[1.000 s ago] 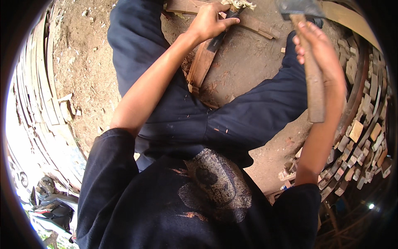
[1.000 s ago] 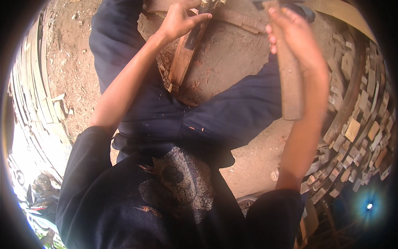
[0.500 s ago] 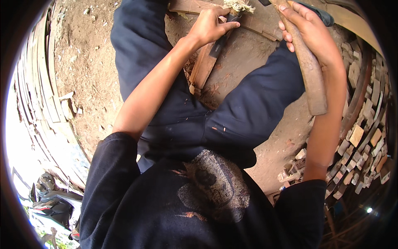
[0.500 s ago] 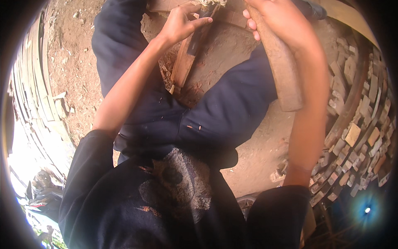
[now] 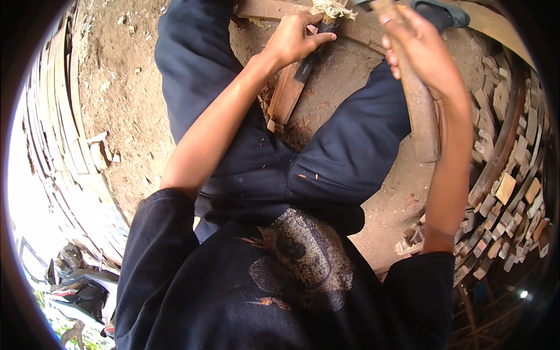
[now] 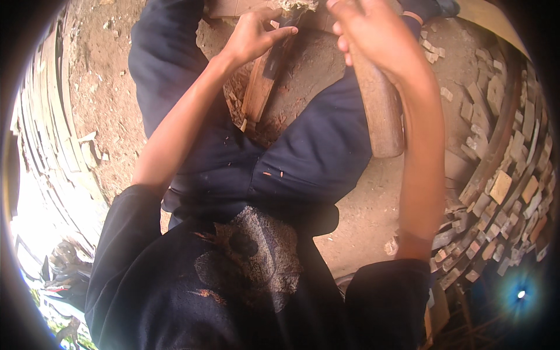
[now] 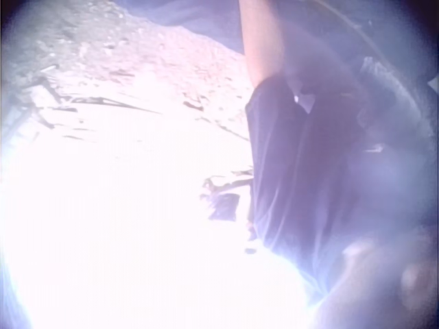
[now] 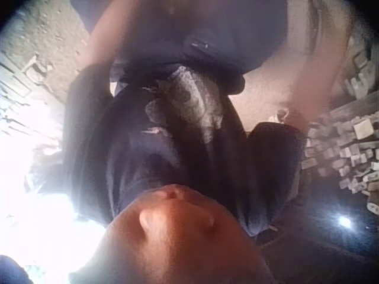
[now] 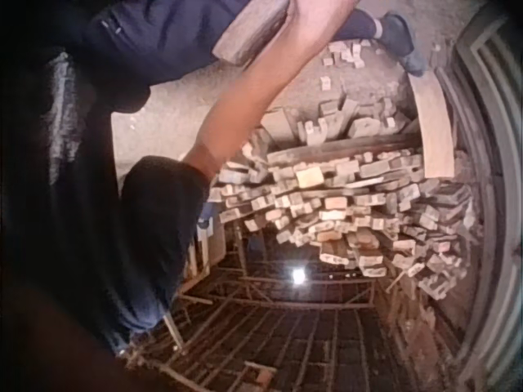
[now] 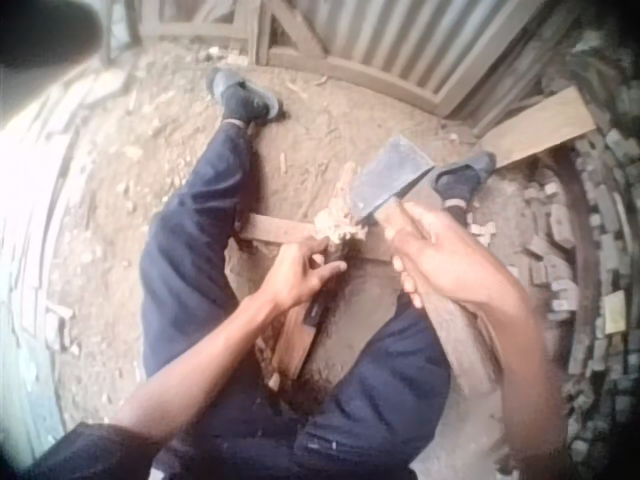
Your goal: The person sits cross-legged and uses a small axe to split and shape a piece of wood held between their legs. They repeatedly strike the wood, adjust its position, and remove small chips as they work.
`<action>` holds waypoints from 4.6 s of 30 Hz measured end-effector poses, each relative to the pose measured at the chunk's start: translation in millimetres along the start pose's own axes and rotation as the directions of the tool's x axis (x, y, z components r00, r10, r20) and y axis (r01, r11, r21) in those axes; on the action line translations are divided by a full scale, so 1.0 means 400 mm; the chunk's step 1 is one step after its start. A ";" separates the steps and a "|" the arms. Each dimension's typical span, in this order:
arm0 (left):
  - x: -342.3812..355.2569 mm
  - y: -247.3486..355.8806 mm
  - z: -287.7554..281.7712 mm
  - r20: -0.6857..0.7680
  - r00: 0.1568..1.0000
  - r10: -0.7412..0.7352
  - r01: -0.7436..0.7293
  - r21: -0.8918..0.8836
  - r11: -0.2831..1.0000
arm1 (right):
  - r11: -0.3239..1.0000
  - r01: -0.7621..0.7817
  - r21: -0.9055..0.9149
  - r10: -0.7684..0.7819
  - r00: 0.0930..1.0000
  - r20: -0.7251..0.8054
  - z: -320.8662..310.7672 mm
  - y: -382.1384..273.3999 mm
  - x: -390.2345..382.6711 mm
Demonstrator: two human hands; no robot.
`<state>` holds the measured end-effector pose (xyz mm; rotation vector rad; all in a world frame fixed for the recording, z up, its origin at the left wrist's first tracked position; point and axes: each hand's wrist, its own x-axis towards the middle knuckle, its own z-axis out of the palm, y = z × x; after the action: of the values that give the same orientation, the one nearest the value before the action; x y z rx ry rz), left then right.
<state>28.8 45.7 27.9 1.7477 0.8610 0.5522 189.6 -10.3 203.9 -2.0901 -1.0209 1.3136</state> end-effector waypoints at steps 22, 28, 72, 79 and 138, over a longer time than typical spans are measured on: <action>-0.002 0.001 0.007 0.093 0.992 -0.089 0.090 -0.002 0.996 | 0.995 -0.023 0.095 0.022 1.000 0.008 -0.053 0.036 0.036; -0.001 0.000 -0.001 0.086 0.990 -0.116 0.111 0.059 0.992 | 0.996 -0.062 -0.061 0.072 0.980 0.186 -0.054 0.030 0.032; -0.006 -0.008 0.031 0.031 0.983 -0.179 0.176 0.084 0.981 | 0.983 -0.183 -0.033 0.186 0.963 0.196 -0.075 -0.010 -0.010; -0.006 -0.001 0.029 0.023 0.981 -0.191 0.190 0.049 0.981 | 0.972 -0.038 0.233 0.033 0.999 0.028 -0.112 -0.036 0.002; -0.029 -0.024 0.046 0.004 0.987 -0.159 0.154 0.209 0.966 | 0.933 0.310 0.181 -0.260 0.932 -0.255 -0.061 -0.047 -0.019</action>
<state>31.8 27.3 13.2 1.8500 1.0631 0.3477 202.9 -4.7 232.1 -1.7969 -0.9882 0.9689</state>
